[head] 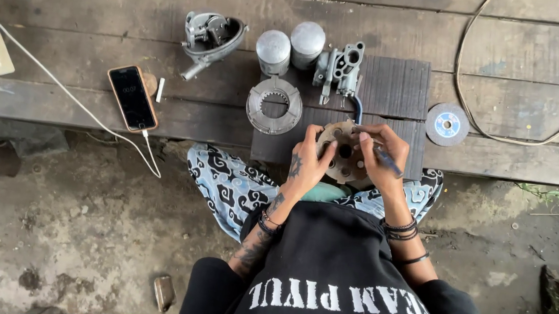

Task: Manually sanding the surface of a motorcycle clutch hub using a sanding disc and cleaning it with a brush.

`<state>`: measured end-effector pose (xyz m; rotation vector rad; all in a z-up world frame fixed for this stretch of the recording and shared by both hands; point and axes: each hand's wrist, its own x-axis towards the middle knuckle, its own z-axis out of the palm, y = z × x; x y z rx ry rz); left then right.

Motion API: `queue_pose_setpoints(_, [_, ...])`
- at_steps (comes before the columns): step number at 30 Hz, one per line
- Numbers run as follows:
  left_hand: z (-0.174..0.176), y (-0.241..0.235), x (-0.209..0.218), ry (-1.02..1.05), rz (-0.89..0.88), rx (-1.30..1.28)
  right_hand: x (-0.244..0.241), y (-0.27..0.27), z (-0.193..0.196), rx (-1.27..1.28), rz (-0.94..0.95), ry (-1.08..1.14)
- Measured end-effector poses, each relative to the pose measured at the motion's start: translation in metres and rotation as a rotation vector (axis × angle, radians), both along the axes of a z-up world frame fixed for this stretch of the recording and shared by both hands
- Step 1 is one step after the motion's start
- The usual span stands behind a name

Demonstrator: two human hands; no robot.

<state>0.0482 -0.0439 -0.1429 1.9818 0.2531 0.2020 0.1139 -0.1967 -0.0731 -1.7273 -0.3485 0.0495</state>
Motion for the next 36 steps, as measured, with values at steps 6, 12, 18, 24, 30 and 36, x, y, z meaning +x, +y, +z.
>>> queue_pose_setpoints(6, [0.036, 0.004, -0.003, 0.016, -0.019, -0.102, -0.012, 0.010, 0.008, -0.257, 0.088, -0.323])
queue_pose_setpoints(12, [0.031, 0.006, 0.000, 0.074, -0.054, -0.138, -0.013, 0.010, -0.009, -0.375, 0.075, -0.551])
queue_pose_setpoints(18, [0.023, 0.001, -0.001, 0.105, -0.010, -0.129, -0.015, 0.017, -0.009, -0.344, 0.048, -0.604])
queue_pose_setpoints(24, [0.020, -0.004, -0.002, 0.073, 0.021, -0.137, -0.015, 0.019, -0.011, -0.300, 0.004, -0.583])
queue_pose_setpoints(30, [0.013, -0.008, -0.003, 0.049, 0.046, -0.135, -0.017, 0.021, -0.008, -0.290, 0.011, -0.561])
queue_pose_setpoints(36, [0.021, -0.010, -0.005, 0.030, 0.069, -0.157, -0.015, 0.011, -0.031, -0.315, 0.029, -0.590])
